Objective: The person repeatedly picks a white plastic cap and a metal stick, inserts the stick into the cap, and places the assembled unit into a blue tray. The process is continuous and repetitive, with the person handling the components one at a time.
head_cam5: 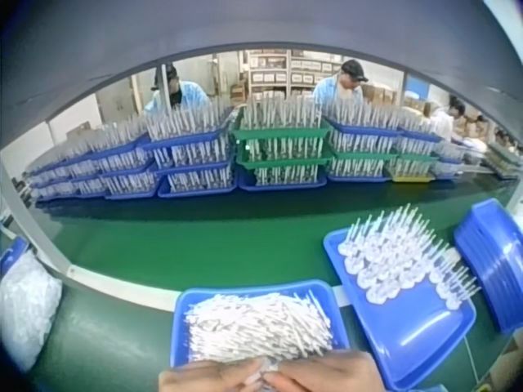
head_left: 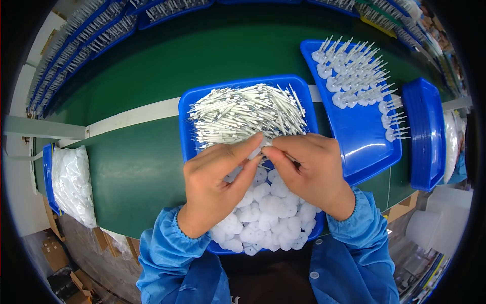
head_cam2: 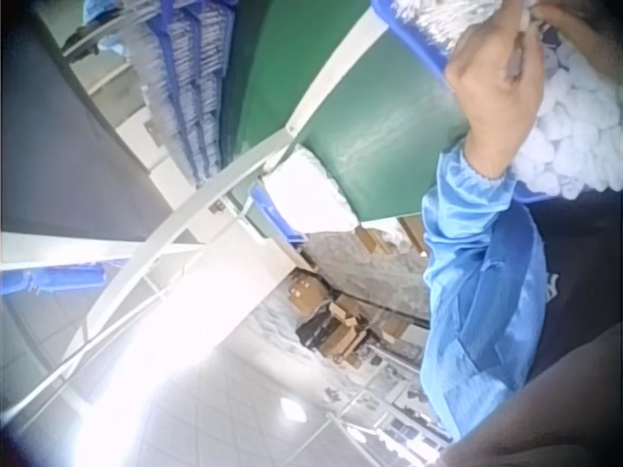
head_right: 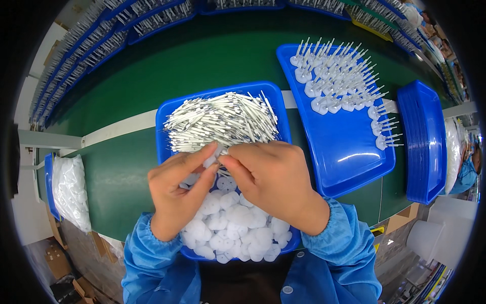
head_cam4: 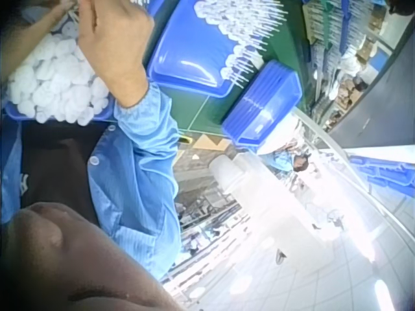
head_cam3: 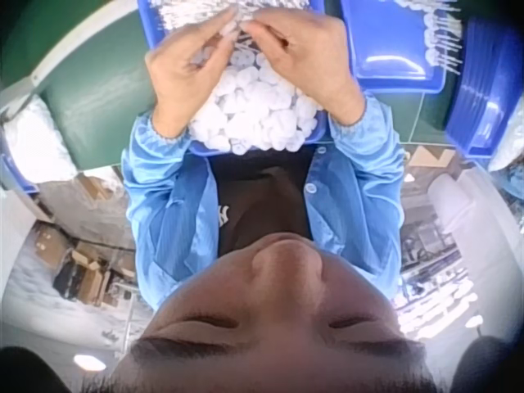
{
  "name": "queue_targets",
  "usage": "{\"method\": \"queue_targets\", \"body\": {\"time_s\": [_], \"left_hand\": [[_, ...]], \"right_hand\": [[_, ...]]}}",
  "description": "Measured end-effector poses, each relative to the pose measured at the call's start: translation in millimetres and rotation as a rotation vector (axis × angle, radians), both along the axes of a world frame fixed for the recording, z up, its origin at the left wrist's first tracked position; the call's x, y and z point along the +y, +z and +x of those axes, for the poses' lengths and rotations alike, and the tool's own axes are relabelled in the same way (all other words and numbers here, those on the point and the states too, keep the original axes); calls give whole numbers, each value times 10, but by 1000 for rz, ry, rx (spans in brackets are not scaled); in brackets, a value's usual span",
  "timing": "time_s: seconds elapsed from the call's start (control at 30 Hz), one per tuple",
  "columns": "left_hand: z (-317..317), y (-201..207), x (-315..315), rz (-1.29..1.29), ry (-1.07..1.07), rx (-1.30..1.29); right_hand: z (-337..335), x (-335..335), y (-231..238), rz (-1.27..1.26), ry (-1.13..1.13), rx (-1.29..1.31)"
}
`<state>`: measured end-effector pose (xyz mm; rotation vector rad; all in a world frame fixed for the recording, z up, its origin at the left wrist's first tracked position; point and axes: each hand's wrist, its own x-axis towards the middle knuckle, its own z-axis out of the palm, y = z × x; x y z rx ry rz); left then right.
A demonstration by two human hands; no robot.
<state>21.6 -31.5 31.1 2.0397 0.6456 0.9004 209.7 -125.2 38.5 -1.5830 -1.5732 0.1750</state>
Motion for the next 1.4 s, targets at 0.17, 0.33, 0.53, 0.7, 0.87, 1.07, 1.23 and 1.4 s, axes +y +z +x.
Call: {"method": "queue_targets", "body": {"time_s": [0.17,0.33,0.53,0.7,0.87,1.07,1.23,1.4], "left_hand": [[21,-59,-13,-401,-41,-144],[-5,31,57,-102,-57,-104],[30,14,22,-26,-85,-106],[29,-28,17,-1,-128,-121],[35,21,20,-31,-143,-160],[30,10,48,-6,-164,-153],[32,-9,51,108,-182,-97],[38,-7,33,82,-177,-106]], "right_hand": [[80,-18,24,-31,54,39],[189,-16,-90,-5,140,311],[174,-69,-146,-75,200,414],[160,-73,-88,-100,164,392],[176,-106,-156,-107,153,460],[188,-116,-185,-145,174,631],[130,-92,-72,-258,156,824],[108,-138,-149,-176,221,900]]}}
